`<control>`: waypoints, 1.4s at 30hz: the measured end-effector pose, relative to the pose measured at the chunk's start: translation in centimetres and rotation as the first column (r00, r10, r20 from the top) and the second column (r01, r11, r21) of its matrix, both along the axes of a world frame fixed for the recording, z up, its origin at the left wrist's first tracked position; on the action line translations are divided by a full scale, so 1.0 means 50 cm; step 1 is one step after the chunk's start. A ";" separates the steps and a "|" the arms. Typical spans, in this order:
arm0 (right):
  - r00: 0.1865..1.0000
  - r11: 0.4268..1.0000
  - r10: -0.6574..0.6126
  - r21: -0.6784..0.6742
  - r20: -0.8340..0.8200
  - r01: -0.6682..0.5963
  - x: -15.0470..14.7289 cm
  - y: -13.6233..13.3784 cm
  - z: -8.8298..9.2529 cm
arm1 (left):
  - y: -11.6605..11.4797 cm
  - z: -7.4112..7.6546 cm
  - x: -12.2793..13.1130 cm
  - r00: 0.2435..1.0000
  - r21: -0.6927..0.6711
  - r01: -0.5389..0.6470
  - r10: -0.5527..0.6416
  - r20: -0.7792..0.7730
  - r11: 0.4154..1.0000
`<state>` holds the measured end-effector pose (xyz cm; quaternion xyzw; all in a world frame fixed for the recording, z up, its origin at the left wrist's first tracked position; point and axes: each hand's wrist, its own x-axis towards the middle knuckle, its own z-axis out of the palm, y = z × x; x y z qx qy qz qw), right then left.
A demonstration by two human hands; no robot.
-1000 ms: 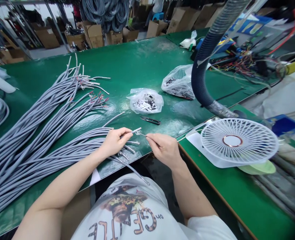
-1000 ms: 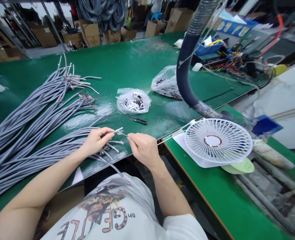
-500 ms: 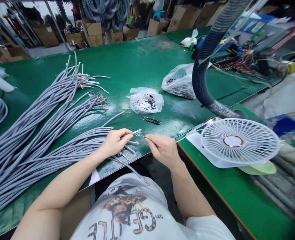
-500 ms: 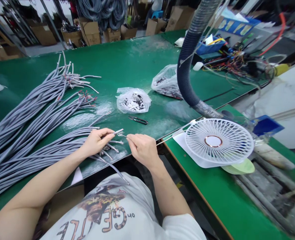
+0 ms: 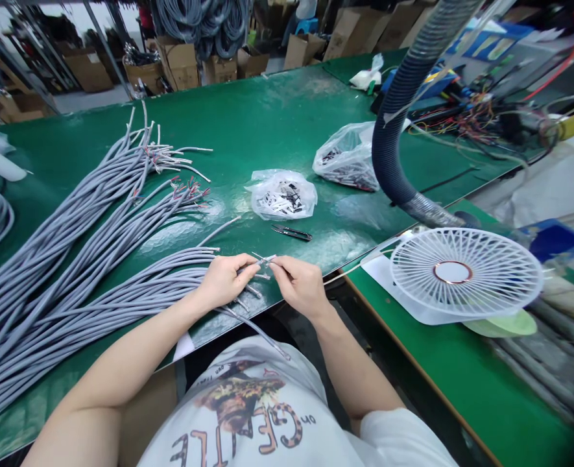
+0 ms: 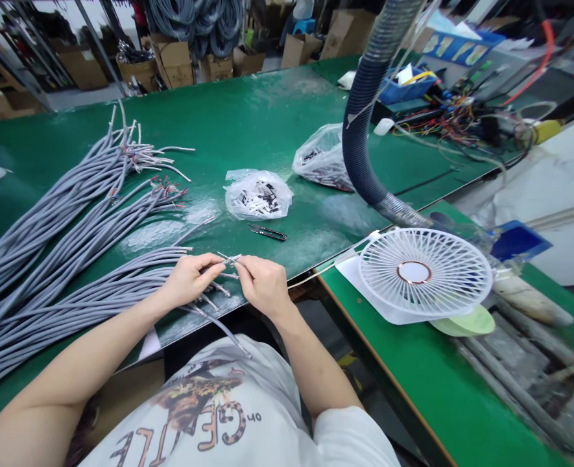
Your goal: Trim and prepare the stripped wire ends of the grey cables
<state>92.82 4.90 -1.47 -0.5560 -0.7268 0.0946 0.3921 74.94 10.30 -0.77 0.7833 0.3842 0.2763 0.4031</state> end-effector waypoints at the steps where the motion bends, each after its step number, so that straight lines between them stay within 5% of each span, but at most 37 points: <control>1: 1.000 1.000 0.013 -0.001 -0.026 -0.013 -0.008 -0.004 0.003 | 0.001 -0.001 0.001 1.000 -0.007 -0.005 0.005 0.006 1.000; 7: 0.968 0.963 0.243 0.134 -0.063 -0.233 -0.037 -0.057 0.065 | 0.024 -0.011 0.004 0.991 -0.078 -0.129 0.126 -0.039 0.989; 9: 0.971 0.969 0.225 0.117 -0.073 -0.216 -0.033 -0.058 0.074 | 0.033 -0.013 0.003 0.989 -0.179 -0.143 0.147 0.009 0.973; 14: 0.994 0.997 -0.014 -0.075 -0.110 0.006 -0.014 -0.025 0.031 | 0.046 -0.009 -0.003 0.976 -0.375 -0.104 0.167 0.138 0.921; 20: 1.000 0.987 -0.027 -0.161 -0.001 0.026 -0.029 0.005 -0.018 | 0.047 -0.005 -0.001 0.962 -0.429 -0.110 0.204 0.180 0.897; 27: 0.995 0.978 -0.088 -0.195 -0.041 0.079 -0.027 0.031 -0.015 | 0.045 -0.003 0.000 0.964 -0.433 -0.111 0.203 0.172 0.895; 42: 0.979 0.951 -0.004 -0.303 -0.202 -0.058 -0.033 0.027 -0.008 | 0.045 -0.015 -0.003 0.964 -0.396 -0.132 0.211 0.163 0.909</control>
